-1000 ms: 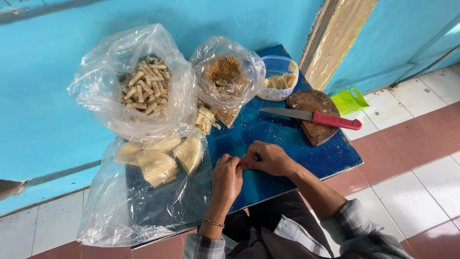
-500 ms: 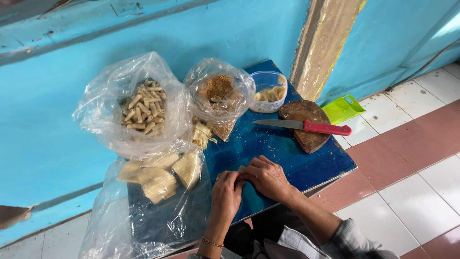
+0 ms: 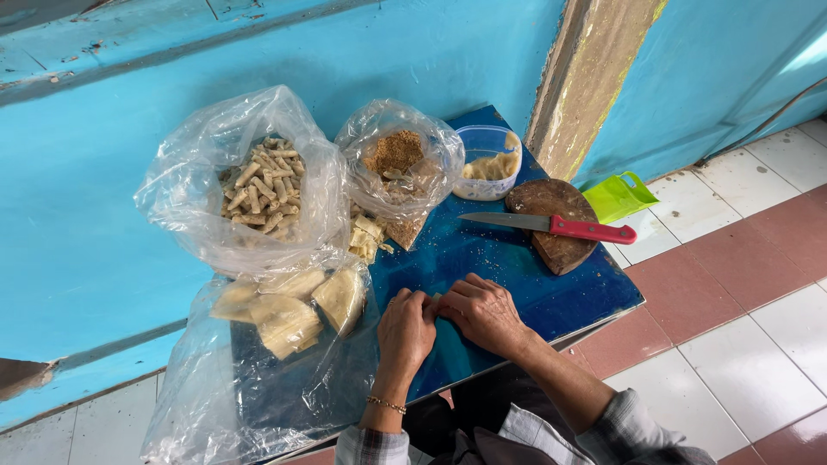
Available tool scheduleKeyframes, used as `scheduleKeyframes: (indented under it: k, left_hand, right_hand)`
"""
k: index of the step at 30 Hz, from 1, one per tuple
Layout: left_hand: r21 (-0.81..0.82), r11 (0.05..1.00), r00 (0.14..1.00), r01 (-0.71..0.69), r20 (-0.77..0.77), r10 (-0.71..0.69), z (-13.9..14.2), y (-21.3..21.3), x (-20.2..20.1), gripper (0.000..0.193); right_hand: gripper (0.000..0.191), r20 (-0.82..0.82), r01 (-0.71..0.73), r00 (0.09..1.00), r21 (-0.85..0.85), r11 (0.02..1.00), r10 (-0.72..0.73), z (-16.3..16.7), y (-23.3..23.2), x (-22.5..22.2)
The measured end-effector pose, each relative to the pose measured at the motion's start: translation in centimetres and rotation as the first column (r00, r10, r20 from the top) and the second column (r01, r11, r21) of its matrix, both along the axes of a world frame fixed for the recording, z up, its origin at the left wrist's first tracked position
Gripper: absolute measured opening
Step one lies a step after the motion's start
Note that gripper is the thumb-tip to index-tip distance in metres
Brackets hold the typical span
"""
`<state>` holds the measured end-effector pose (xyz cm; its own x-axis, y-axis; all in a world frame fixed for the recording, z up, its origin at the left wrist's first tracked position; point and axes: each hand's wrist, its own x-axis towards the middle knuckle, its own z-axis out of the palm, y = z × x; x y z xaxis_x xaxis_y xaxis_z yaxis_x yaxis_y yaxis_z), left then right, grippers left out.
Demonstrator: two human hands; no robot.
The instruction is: The person sits at a small blue table and folds filled pastries from square dough wrappers. They spoon a brown filling onto a wrapper, fold it into a triangle, press the edges closed, and set the finished pastry on a pile of completed ones, repeating the cycle.
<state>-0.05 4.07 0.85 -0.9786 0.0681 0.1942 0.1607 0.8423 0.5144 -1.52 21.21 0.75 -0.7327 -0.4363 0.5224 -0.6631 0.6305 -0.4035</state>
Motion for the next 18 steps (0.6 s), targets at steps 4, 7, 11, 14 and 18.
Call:
scheduleKeyframes:
  k: [4,7,11,14,18]
  left_hand:
    - [0.103,0.993,0.994,0.064,-0.092,-0.055,0.1,-0.3,1.2,0.012]
    - [0.067,0.989,0.979,0.128,-0.171,-0.115,-0.2,-0.4,1.4,0.007]
    - [0.008,0.993,0.982,0.115,-0.154,-0.112,-0.2,-0.3,1.0,0.010]
    - [-0.006,0.995,0.988,0.098,-0.118,-0.098,0.1,-0.2,0.8,0.006]
    - [0.102,0.985,0.982,0.142,-0.142,-0.127,0.5,-0.4,1.1,0.015]
  right_hand:
    - [0.010,0.060,0.013,0.998,-0.035,0.999,-0.011,-0.4,-0.1,-0.8]
    - [0.006,0.085,0.023,0.996,-0.047,0.999,-0.019,-0.5,-0.1,-0.5]
    - [0.018,-0.020,0.056,0.998,0.010,0.998,-0.056,-0.5,-0.1,0.5]
    - [0.015,-0.054,0.027,0.998,0.049,0.998,-0.025,-0.3,0.2,0.6]
    - [0.010,0.019,0.018,1.000,0.057,0.998,-0.020,0.0,0.4,-0.3]
